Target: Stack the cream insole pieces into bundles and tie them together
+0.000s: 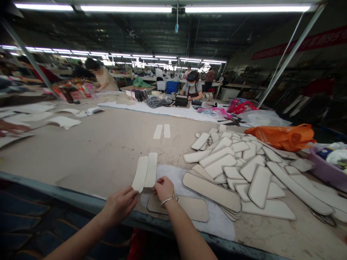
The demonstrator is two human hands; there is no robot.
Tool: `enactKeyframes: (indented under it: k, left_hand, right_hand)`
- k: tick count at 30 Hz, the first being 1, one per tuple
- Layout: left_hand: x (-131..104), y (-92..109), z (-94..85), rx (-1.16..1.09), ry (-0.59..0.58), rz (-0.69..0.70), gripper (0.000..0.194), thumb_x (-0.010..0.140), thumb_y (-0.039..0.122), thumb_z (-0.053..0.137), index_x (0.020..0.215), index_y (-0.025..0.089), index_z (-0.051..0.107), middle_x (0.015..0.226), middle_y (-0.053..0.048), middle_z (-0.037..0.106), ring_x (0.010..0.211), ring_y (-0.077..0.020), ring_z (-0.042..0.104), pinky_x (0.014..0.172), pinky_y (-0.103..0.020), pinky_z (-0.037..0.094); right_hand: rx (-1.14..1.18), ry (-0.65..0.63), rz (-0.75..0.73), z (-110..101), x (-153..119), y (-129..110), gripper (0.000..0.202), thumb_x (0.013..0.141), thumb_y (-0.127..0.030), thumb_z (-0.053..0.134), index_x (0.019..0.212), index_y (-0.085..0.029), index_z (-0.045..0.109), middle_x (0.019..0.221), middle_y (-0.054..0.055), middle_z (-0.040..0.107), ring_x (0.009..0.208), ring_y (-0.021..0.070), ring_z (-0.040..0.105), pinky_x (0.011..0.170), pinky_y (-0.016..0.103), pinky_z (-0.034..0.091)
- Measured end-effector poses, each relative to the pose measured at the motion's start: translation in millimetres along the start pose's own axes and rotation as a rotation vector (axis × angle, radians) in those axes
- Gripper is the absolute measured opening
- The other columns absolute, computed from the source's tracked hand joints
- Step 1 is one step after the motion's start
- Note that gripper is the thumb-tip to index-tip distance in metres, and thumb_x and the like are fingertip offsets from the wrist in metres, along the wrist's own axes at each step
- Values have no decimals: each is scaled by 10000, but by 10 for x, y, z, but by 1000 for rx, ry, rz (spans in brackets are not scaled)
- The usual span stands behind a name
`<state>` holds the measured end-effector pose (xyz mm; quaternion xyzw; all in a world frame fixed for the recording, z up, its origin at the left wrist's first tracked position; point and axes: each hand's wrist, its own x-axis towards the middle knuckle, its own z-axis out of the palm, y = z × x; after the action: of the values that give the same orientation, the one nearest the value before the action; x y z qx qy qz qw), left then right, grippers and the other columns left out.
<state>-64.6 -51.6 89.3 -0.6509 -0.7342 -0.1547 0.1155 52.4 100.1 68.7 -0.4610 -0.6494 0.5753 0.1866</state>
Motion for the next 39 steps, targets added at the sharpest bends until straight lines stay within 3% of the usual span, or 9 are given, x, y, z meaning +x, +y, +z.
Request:
enactKeyframes:
  k: [6, 9, 14, 20, 24, 28, 31, 35, 39]
  left_hand:
    - [24, -263, -139, -142, 127, -205, 160, 859, 249, 477, 770, 206, 603, 752, 1, 588, 677, -115, 583, 637, -223, 439]
    - [-12, -382, -215, -157, 185, -256, 122, 855, 274, 498, 834, 217, 603, 810, 9, 610, 630, -97, 574, 610, -213, 447]
    - [-52, -137, -123, -83, 117, -107, 284, 840, 392, 544, 1066, 220, 546, 997, -50, 612, 848, -170, 617, 717, -265, 490]
    - [125, 194, 146, -12, 11, -64, 138, 876, 292, 478, 899, 207, 584, 851, -49, 586, 789, -189, 580, 694, -299, 460]
    - [201, 109, 162, 20, 20, -80, 223, 898, 226, 413, 737, 200, 565, 759, -40, 560, 723, -171, 557, 670, -288, 433]
    - [209, 15, 124, -20, 46, -80, 153, 883, 300, 470, 914, 183, 564, 895, -67, 575, 820, -191, 561, 728, -304, 446]
    - [208, 22, 137, -9, 25, -53, 243, 850, 373, 528, 991, 175, 550, 951, -81, 570, 864, -216, 553, 729, -320, 452]
    - [215, 54, 199, 45, -1, -44, 187, 894, 258, 435, 785, 201, 575, 803, -45, 563, 759, -184, 552, 695, -300, 438]
    - [242, -30, 209, 62, 74, -89, 204, 879, 232, 450, 722, 197, 577, 751, -33, 563, 701, -161, 557, 659, -273, 430]
  right_hand:
    - [-253, 146, -148, -91, 160, 4, 114, 601, -104, 551, 666, -192, 519, 666, -3, 605, 703, 156, 584, 682, 253, 423]
    - [-292, 171, -146, -148, 256, 10, 81, 611, -120, 554, 656, -185, 537, 650, 7, 606, 676, 158, 578, 658, 254, 417]
    - [-227, 117, -99, -101, 293, 36, 93, 654, -160, 524, 734, -173, 569, 640, 1, 617, 532, 125, 584, 514, 215, 424]
    - [-164, 55, -86, -61, 246, 26, 133, 670, -169, 504, 790, -173, 562, 624, -17, 621, 481, 110, 595, 480, 194, 441]
    - [-165, 93, -104, -99, 280, 2, 120, 648, -152, 523, 757, -177, 568, 611, -16, 620, 496, 114, 596, 495, 195, 439]
    - [-132, 99, -79, -60, 350, 37, 122, 668, -157, 515, 774, -178, 572, 657, 1, 647, 513, 117, 603, 486, 194, 448]
    - [-112, 71, -64, -1, 365, 65, 132, 695, -167, 499, 806, -179, 571, 696, 8, 665, 541, 119, 621, 493, 190, 459]
    - [-147, 49, -80, 3, 332, 38, 152, 689, -170, 502, 819, -178, 581, 672, -3, 660, 524, 116, 616, 510, 196, 455]
    - [-235, 95, -107, -56, 339, -5, 164, 663, -162, 519, 803, -175, 603, 669, -7, 656, 554, 114, 609, 558, 204, 437]
